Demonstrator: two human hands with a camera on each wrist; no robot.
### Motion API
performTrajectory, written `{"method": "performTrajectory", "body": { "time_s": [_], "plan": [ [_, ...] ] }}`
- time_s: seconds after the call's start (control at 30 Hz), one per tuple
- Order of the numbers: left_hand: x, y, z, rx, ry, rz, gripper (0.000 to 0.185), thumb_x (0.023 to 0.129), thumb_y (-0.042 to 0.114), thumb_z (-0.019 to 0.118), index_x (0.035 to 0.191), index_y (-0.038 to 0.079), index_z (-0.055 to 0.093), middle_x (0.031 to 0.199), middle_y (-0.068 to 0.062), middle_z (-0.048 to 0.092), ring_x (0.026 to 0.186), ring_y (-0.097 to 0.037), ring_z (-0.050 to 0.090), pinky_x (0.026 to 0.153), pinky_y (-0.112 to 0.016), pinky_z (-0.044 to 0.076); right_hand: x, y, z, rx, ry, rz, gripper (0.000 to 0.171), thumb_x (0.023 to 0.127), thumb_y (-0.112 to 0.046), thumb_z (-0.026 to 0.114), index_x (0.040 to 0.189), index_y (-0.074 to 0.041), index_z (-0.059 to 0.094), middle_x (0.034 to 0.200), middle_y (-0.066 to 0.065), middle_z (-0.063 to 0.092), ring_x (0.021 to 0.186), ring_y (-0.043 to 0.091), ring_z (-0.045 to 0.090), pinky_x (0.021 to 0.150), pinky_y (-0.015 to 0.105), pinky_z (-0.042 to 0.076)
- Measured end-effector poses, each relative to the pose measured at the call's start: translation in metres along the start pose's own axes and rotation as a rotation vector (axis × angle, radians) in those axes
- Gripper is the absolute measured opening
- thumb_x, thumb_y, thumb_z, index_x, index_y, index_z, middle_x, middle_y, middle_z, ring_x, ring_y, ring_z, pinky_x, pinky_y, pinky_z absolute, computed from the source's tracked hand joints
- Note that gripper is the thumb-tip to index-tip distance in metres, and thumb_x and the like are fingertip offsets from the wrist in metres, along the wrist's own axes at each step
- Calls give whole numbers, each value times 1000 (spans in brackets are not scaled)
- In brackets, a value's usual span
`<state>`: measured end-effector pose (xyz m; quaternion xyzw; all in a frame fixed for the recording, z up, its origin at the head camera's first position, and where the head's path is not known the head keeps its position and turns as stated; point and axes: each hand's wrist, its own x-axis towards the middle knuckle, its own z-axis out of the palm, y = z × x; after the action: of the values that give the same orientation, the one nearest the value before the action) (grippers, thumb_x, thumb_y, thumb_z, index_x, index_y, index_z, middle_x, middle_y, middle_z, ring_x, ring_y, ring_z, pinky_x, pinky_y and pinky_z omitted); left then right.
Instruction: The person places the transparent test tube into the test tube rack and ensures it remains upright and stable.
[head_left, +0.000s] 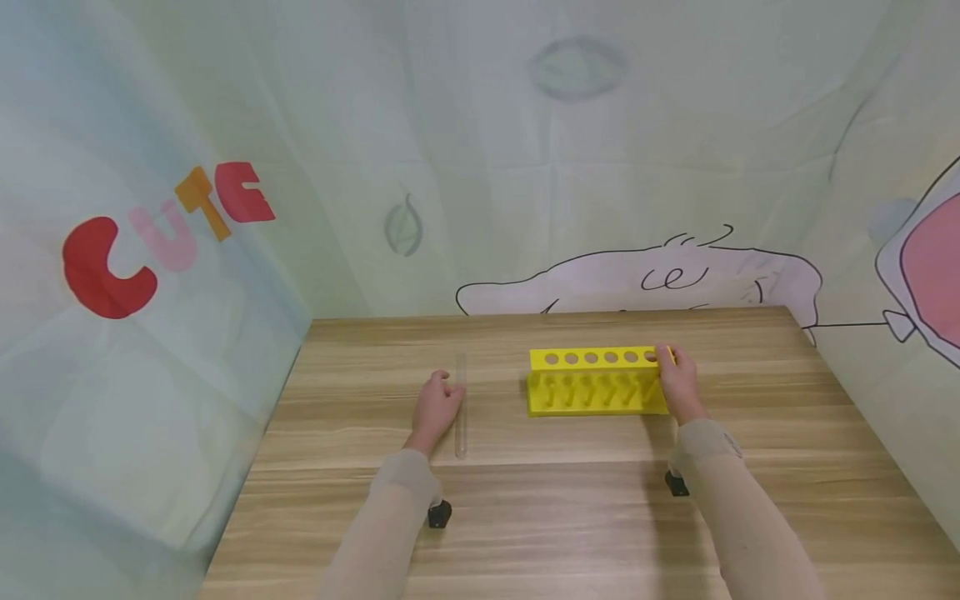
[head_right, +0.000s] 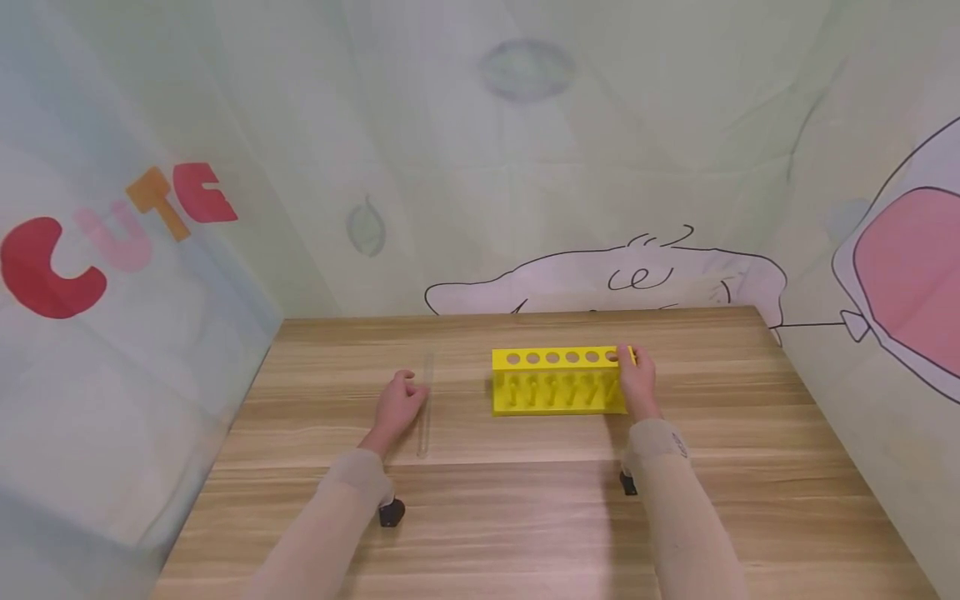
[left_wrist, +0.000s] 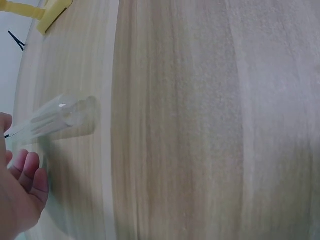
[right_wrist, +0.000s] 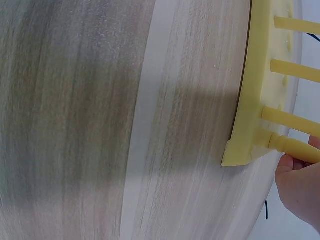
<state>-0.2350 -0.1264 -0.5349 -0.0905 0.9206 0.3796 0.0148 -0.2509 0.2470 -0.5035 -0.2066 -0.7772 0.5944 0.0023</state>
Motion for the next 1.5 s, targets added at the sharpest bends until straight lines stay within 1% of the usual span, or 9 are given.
{"method": "performTrajectory", "body": {
  "time_s": [0.3,0.43,0.53,0.7,0.9,1.1,1.17,1.33,1.5],
  "plan": [
    [1,1,2,-8,-1,-7,47,85,32,53,121,3,45,101,-13,59,93,-26,56,83,-40,45,0,0,-1,-20,-3,-21,51,94,-41,27,121,1,39,126,19,42,116,27,33,100,39,29],
    [2,2,3,5,-13,-16,48,84,32,52,122,3,44,102,-13,57,94,-26,55,83,-40,45,0,0,-2,-18,-4,-30,49,95,-39,27,120,2,39,126,20,42,117,28,33,100,40,29],
    [3,4,3,20,-31,-19,49,84,31,51,123,2,43,100,-12,56,90,-24,54,81,-39,46,0,1,-2,-17,-7,-29,50,95,-39,27,120,2,39,126,19,41,117,28,33,100,40,29],
    [5,5,3,31,-46,-31,50,83,31,51,123,1,43,98,-11,55,86,-22,53,79,-37,46,-1,1,-3,-30,-24,-25,60,92,-49,25,122,1,38,128,19,39,120,28,32,103,41,27],
    [5,6,4,35,-50,-41,51,82,31,54,122,1,43,103,-14,56,92,-25,54,82,-39,46,0,2,-3,-28,-27,-31,55,93,-45,27,123,0,38,126,19,41,118,28,32,103,41,28],
    [6,7,4,43,-64,-44,49,82,30,56,120,2,45,109,-15,57,97,-27,56,83,-39,46,2,3,-2,-18,-21,-45,56,93,-44,27,124,1,38,126,20,43,120,29,32,105,41,26],
    [7,7,4,46,-64,-46,48,82,30,57,119,2,46,108,-15,58,96,-27,56,83,-39,46,2,3,-1,-8,-8,-48,54,94,-43,29,122,2,39,124,21,44,119,29,34,104,40,27],
    [8,8,5,59,-52,-47,46,79,28,57,116,2,48,108,-15,59,91,-26,57,80,-38,47,2,4,0,-11,0,-54,57,93,-46,28,122,2,39,124,21,45,117,28,34,101,39,28],
    [9,8,5,78,-53,-57,45,78,29,58,113,2,50,105,-15,60,84,-24,57,74,-36,48,1,3,0,-21,8,-62,59,92,-47,28,121,3,40,123,21,45,115,28,35,100,39,29]
  ]
}}
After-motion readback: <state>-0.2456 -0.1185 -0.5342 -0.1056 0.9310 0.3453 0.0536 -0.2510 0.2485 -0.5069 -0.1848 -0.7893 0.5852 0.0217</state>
